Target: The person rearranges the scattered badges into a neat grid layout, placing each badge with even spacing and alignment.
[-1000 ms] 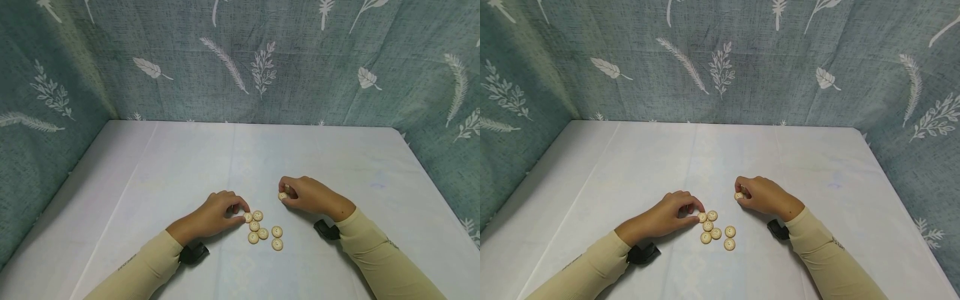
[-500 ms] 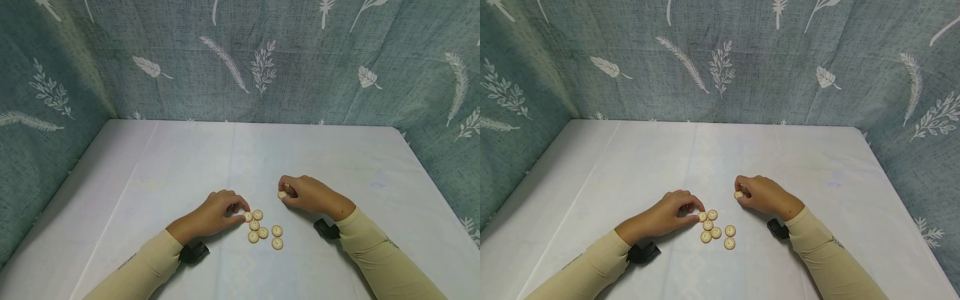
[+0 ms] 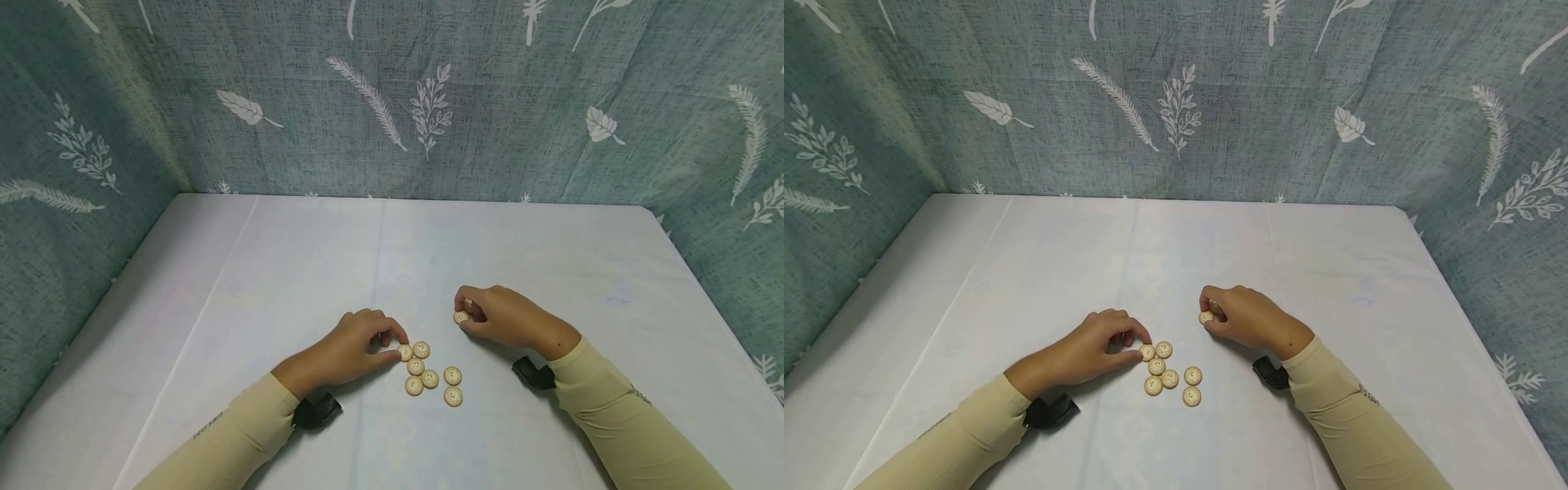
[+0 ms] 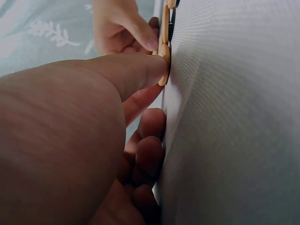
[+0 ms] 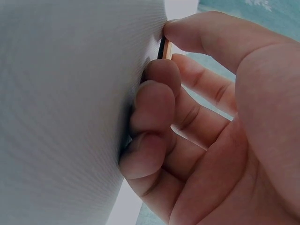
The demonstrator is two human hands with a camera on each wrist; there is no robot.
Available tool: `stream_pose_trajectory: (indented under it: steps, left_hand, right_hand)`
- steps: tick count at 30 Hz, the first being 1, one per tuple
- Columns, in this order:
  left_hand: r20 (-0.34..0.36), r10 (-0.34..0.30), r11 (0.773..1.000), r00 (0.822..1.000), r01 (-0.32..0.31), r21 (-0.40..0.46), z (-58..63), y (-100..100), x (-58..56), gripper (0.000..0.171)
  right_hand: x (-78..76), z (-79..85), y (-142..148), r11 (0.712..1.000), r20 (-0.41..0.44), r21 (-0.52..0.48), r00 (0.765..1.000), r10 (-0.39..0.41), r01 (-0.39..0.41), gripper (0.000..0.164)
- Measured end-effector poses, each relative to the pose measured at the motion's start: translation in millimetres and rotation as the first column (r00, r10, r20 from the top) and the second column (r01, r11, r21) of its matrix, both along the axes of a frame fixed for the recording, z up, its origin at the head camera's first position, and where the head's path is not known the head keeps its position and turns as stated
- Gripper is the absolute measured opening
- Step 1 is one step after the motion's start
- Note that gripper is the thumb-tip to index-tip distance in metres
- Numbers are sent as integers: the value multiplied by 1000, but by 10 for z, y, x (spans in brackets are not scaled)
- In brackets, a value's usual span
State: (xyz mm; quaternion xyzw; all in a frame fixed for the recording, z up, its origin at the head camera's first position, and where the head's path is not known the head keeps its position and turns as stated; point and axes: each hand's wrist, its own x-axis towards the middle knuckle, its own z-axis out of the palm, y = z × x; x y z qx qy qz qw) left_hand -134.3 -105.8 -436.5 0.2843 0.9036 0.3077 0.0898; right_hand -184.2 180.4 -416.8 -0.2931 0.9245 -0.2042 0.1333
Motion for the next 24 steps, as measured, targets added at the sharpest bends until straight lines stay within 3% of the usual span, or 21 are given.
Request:
stream_pose_trajectory:
  steps: [24]
  left_hand:
    - [21,6,1000,1000,-6,0,-8,-3,-3,16]
  right_hand:
    - [-8,45,20,1000,21,1,1000,-20,20,15]
